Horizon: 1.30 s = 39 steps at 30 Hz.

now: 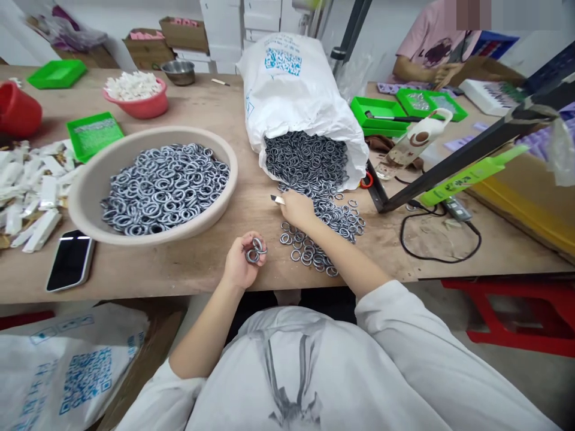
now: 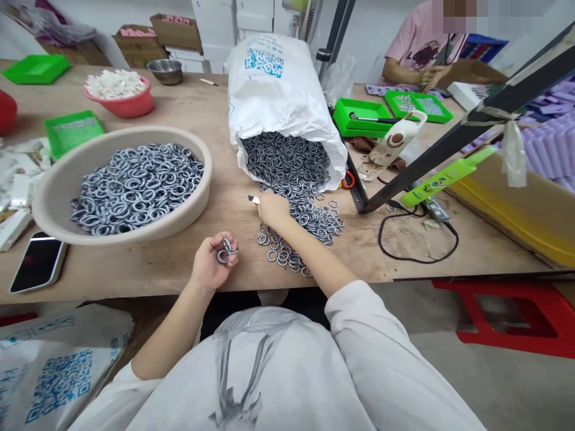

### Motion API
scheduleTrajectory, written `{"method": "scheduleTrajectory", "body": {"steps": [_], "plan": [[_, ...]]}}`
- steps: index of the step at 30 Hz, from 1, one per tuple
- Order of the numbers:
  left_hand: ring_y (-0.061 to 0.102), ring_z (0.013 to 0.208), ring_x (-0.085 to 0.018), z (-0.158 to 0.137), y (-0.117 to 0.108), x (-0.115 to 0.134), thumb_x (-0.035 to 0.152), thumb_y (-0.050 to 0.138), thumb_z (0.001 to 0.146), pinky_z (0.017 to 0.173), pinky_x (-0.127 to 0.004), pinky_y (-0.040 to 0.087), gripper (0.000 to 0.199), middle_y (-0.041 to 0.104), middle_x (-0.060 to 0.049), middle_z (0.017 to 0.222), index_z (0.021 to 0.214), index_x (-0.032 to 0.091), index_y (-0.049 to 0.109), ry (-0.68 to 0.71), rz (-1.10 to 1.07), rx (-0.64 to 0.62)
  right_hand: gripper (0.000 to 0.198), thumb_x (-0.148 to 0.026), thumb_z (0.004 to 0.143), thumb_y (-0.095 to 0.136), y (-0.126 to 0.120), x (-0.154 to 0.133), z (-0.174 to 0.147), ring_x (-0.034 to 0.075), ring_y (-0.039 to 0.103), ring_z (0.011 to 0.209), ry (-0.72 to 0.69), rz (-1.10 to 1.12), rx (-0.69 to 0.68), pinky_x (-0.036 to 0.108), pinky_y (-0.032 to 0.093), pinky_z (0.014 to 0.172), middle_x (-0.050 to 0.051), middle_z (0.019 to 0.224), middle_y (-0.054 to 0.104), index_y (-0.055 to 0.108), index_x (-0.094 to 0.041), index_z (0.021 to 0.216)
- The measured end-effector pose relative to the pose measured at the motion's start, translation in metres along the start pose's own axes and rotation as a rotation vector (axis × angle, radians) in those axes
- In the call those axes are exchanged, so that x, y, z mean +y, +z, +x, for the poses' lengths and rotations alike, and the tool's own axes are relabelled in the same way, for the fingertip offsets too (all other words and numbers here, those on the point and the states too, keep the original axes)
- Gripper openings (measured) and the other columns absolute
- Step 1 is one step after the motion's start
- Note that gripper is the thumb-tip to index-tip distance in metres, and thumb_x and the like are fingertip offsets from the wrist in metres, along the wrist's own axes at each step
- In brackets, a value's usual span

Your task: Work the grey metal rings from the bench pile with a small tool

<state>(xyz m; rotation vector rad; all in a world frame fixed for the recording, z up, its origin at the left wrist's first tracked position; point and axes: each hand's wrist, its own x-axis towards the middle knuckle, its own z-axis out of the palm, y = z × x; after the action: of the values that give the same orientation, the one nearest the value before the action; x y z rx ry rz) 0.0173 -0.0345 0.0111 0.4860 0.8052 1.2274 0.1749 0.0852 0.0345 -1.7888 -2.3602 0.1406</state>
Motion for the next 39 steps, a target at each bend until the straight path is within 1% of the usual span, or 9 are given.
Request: {"method": "scheduleTrajectory", "body": {"steps": [2, 4, 7, 13, 18, 23, 26, 30, 39], "plan": [[0.046, 0.044, -0.009, 0.004, 0.007, -0.003, 0.036, 0.062, 0.072, 0.038, -0.018, 0.026, 0.022, 0.052, 0.0, 0.063, 0.076, 0.015, 0.055, -0.075, -0.028, 0.003, 0.028, -0.031, 0.101, 0.044, -0.004, 0.006, -0.02, 0.019, 0.062, 0.082, -0.028, 0.279, -0.016, 0.027, 0.045, 0.071, 0.009, 0.09, 0.066, 0.063, -0.014, 0.09], [0.043, 0.043, -0.007, 0.008, 0.019, -0.01, 0.042, 0.069, 0.073, 0.037, -0.016, 0.023, 0.031, 0.05, 0.002, 0.063, 0.078, 0.015, 0.054, -0.099, -0.001, 0.005, 0.034, -0.04, 0.102, 0.039, -0.004, 0.008, -0.046, 0.015, 0.055, 0.063, -0.046, 0.788, -0.082, 0.025, 0.041, 0.06, 0.002, 0.07, 0.057, 0.055, -0.017, 0.083], [0.039, 0.043, -0.005, 0.012, 0.04, -0.027, 0.057, 0.076, 0.072, 0.038, -0.015, 0.024, 0.049, 0.049, 0.004, 0.062, 0.082, 0.016, 0.052, -0.049, 0.114, -0.015, 0.035, -0.052, 0.097, 0.043, 0.002, 0.005, -0.084, 0.015, 0.056, 0.06, -0.063, 1.216, -0.126, 0.027, 0.045, 0.061, -0.001, 0.068, 0.056, 0.051, -0.02, 0.086], [0.031, 0.042, -0.004, 0.016, 0.063, -0.05, 0.072, 0.076, 0.065, 0.038, -0.017, 0.023, 0.062, 0.042, 0.006, 0.057, 0.078, 0.017, 0.05, 0.092, 0.198, -0.062, 0.017, -0.031, 0.085, 0.055, 0.013, 0.006, -0.111, 0.019, 0.06, 0.082, 0.038, 0.989, 0.351, 0.032, 0.049, 0.076, 0.005, 0.091, 0.065, 0.06, -0.019, 0.096], [0.03, 0.042, -0.004, 0.011, 0.062, -0.045, 0.069, 0.076, 0.068, 0.037, -0.016, 0.021, 0.06, 0.043, 0.006, 0.057, 0.076, 0.017, 0.048, 0.113, 0.227, -0.027, 0.026, -0.04, 0.088, 0.062, 0.002, 0.016, -0.11, 0.02, 0.062, 0.087, -0.108, 1.126, 0.316, 0.034, 0.049, 0.081, 0.006, 0.094, 0.065, 0.067, -0.019, 0.102], [0.031, 0.042, -0.004, 0.001, 0.065, -0.04, 0.07, 0.071, 0.072, 0.037, -0.016, 0.022, 0.06, 0.043, 0.006, 0.055, 0.071, 0.017, 0.043, 0.058, 0.23, -0.108, 0.044, -0.063, 0.089, 0.059, -0.003, 0.018, -0.109, 0.017, 0.055, 0.062, -0.071, 1.258, 0.157, 0.03, 0.044, 0.06, 0.002, 0.07, 0.059, 0.062, -0.02, 0.089], [0.03, 0.041, -0.004, -0.004, 0.067, -0.035, 0.068, 0.071, 0.073, 0.037, -0.016, 0.023, 0.059, 0.042, 0.006, 0.054, 0.069, 0.017, 0.041, 0.045, 0.201, -0.122, 0.053, -0.067, 0.095, 0.046, -0.005, 0.02, -0.115, 0.016, 0.051, 0.066, -0.141, 1.037, 0.259, 0.03, 0.039, 0.063, 0.003, 0.071, 0.057, 0.059, -0.019, 0.077], [0.029, 0.04, -0.004, -0.007, 0.067, -0.03, 0.066, 0.074, 0.07, 0.037, -0.015, 0.024, 0.059, 0.04, 0.007, 0.052, 0.069, 0.018, 0.04, 0.016, 0.17, -0.069, 0.053, -0.058, 0.102, 0.038, -0.01, 0.019, -0.128, 0.015, 0.05, 0.067, -0.297, 0.695, 0.249, 0.029, 0.032, 0.063, 0.004, 0.071, 0.054, 0.056, -0.018, 0.072], [0.025, 0.04, -0.005, -0.009, 0.063, -0.032, 0.066, 0.075, 0.069, 0.036, -0.016, 0.023, 0.059, 0.035, 0.009, 0.051, 0.073, 0.019, 0.041, 0.037, 0.186, -0.077, 0.054, -0.06, 0.101, 0.038, -0.015, 0.013, -0.133, 0.013, 0.041, 0.061, -0.358, 0.526, 0.28, 0.029, 0.025, 0.059, 0.001, 0.066, 0.048, 0.045, -0.018, 0.068]]}}
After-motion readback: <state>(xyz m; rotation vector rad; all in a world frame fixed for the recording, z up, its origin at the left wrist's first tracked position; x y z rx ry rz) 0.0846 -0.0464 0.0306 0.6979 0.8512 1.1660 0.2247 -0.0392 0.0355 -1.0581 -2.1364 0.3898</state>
